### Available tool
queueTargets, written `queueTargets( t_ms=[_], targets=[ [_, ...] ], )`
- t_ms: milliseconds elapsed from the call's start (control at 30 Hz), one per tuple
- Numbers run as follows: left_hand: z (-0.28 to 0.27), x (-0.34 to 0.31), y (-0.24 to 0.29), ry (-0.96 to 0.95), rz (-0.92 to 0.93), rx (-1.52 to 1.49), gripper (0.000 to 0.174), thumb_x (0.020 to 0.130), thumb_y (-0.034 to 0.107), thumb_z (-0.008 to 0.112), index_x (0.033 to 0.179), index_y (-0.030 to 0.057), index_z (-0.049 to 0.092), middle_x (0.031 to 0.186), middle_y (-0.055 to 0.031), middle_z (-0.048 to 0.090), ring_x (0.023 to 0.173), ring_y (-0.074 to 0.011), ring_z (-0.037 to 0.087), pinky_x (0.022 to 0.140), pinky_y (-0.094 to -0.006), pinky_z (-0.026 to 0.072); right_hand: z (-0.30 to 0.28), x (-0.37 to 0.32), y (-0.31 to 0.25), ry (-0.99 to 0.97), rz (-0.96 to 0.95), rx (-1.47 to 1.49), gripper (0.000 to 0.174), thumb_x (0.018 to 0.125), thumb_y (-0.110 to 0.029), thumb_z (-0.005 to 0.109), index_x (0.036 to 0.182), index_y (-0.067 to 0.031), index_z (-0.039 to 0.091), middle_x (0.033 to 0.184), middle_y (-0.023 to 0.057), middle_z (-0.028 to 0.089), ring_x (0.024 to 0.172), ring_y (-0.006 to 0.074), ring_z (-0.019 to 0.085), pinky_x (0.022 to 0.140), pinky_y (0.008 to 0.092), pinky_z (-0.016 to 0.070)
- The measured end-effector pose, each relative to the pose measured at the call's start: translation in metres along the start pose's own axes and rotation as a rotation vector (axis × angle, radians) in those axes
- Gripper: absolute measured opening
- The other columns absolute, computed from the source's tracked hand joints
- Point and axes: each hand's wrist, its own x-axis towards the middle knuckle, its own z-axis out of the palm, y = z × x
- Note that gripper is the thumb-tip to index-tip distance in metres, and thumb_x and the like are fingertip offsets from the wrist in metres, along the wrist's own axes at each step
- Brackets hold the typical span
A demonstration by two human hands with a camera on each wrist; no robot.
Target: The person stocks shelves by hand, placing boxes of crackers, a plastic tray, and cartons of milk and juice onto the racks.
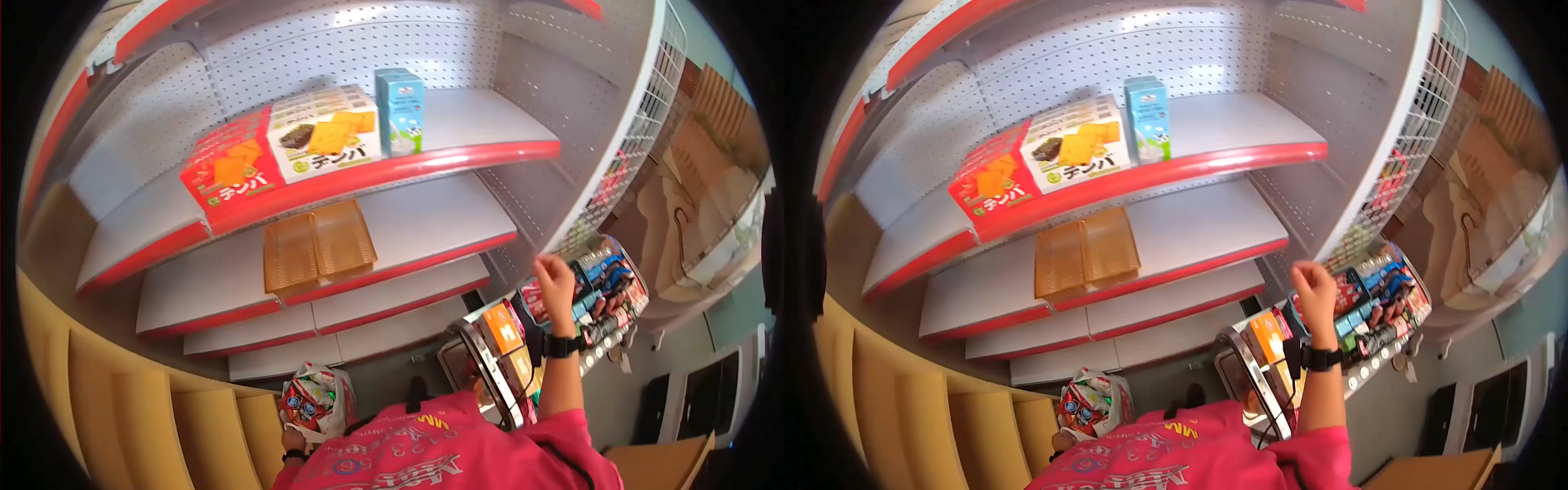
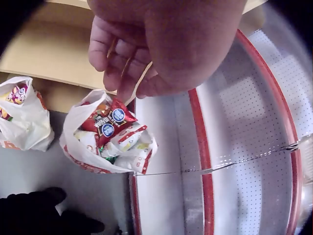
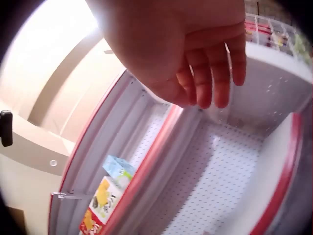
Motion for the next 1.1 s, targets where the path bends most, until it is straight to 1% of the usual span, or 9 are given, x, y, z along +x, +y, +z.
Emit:
queueTargets(
  t_ms=[100,167,200,267,300,367,467,733,1100],
  targets=[
    [0.009,0.002,-0.024,-0.066,0.035,0.292,0.043,0.090,0.033,0.041,0.084,-0.0059,0.059,0.062,-0.0184,0.060,0.049,-0.0298,0.059,0.047,-0.0437,0.0464,-0.043,-0.067,0.048,0.035,0.206,-0.122,0.011,0.081,-0.008,0.061,0.088,0.0007,0.062,0.069,0.0017,0.062,0.064,0.0067,0.056,0.058,0.0212,0.0446],
    [0.030,-0.006,-0.021,0.202,-0.308,0.109,0.042,0.088,0.032,0.043,0.084,-0.0050,0.061,0.061,-0.0177,0.060,0.050,-0.0303,0.059,0.048,-0.0416,0.0479,-0.061,-0.106,0.038,0.065,0.199,-0.506,0.012,0.077,-0.010,0.062,0.084,0.0006,0.063,0.069,0.0089,0.064,0.064,0.0136,0.061,0.060,0.0269,0.0475],
    [0.055,0.069,-0.144,0.183,-0.295,0.141,0.042,0.088,0.032,0.043,0.084,-0.0050,0.061,0.061,-0.0177,0.060,0.050,-0.0303,0.059,0.048,-0.0416,0.0479,-0.070,-0.122,0.037,0.046,0.229,-0.610,0.013,0.077,-0.011,0.062,0.085,0.0000,0.063,0.070,0.0106,0.064,0.064,0.0171,0.062,0.061,0.0284,0.0480],
    [0.072,0.113,-0.157,-0.006,0.824,0.648,0.037,0.083,0.030,0.047,0.079,-0.0030,0.063,0.061,-0.0185,0.060,0.055,-0.0323,0.061,0.050,-0.0392,0.0486,-0.085,-0.144,0.034,0.002,0.272,-0.806,0.016,0.075,-0.014,0.062,0.086,-0.0026,0.064,0.074,0.0133,0.065,0.068,0.0256,0.064,0.063,0.0329,0.0493],
    [0.086,0.115,-0.187,-0.029,0.841,0.660,0.037,0.083,0.030,0.047,0.079,-0.0030,0.063,0.061,-0.0185,0.060,0.055,-0.0323,0.061,0.050,-0.0392,0.0486,-0.092,-0.154,0.033,-0.019,0.311,-0.849,0.016,0.075,-0.017,0.061,0.086,-0.0048,0.064,0.075,0.0114,0.065,0.070,0.0264,0.064,0.063,0.0349,0.0497],
    [0.087,0.097,-0.110,-0.279,0.060,-0.019,0.032,0.080,0.027,0.049,0.084,-0.0012,0.064,0.067,-0.0191,0.062,0.065,-0.0344,0.061,0.055,-0.0392,0.0485,-0.106,-0.166,0.031,-0.047,0.380,-0.918,0.016,0.075,-0.018,0.060,0.086,-0.0070,0.064,0.076,0.0094,0.066,0.071,0.0262,0.064,0.064,0.0362,0.0498],
    [0.093,0.083,-0.041,-0.138,0.443,0.281,0.026,0.078,0.023,0.052,0.085,0.0014,0.065,0.071,-0.0180,0.063,0.071,-0.0334,0.062,0.061,-0.0393,0.0482,-0.125,-0.176,0.034,-0.072,0.444,-0.994,0.020,0.075,-0.023,0.060,0.089,-0.0098,0.064,0.078,0.0083,0.066,0.074,0.0264,0.063,0.065,0.0372,0.0497],
    [0.088,-0.057,0.102,-0.184,0.408,0.054,0.018,0.076,0.013,0.053,0.069,-0.0014,0.062,0.061,-0.0124,0.062,0.050,-0.0205,0.060,0.047,-0.0318,0.0475,-0.193,-0.182,0.074,-0.217,0.649,-1.120,0.029,0.072,-0.031,0.064,0.092,-0.0109,0.066,0.085,0.0108,0.066,0.083,0.0294,0.062,0.072,0.0392,0.0498],
    [0.131,-0.063,0.067,-0.265,0.356,0.068,0.017,0.079,0.014,0.051,0.080,0.0005,0.062,0.057,-0.0100,0.060,0.045,-0.0191,0.058,0.040,-0.0294,0.0447,-0.221,-0.175,0.184,0.031,0.945,-0.517,0.081,0.069,-0.049,0.066,0.116,0.0122,0.042,0.107,0.0287,0.057,0.103,0.0381,0.055,0.087,0.0390,0.0439]
  ],
)
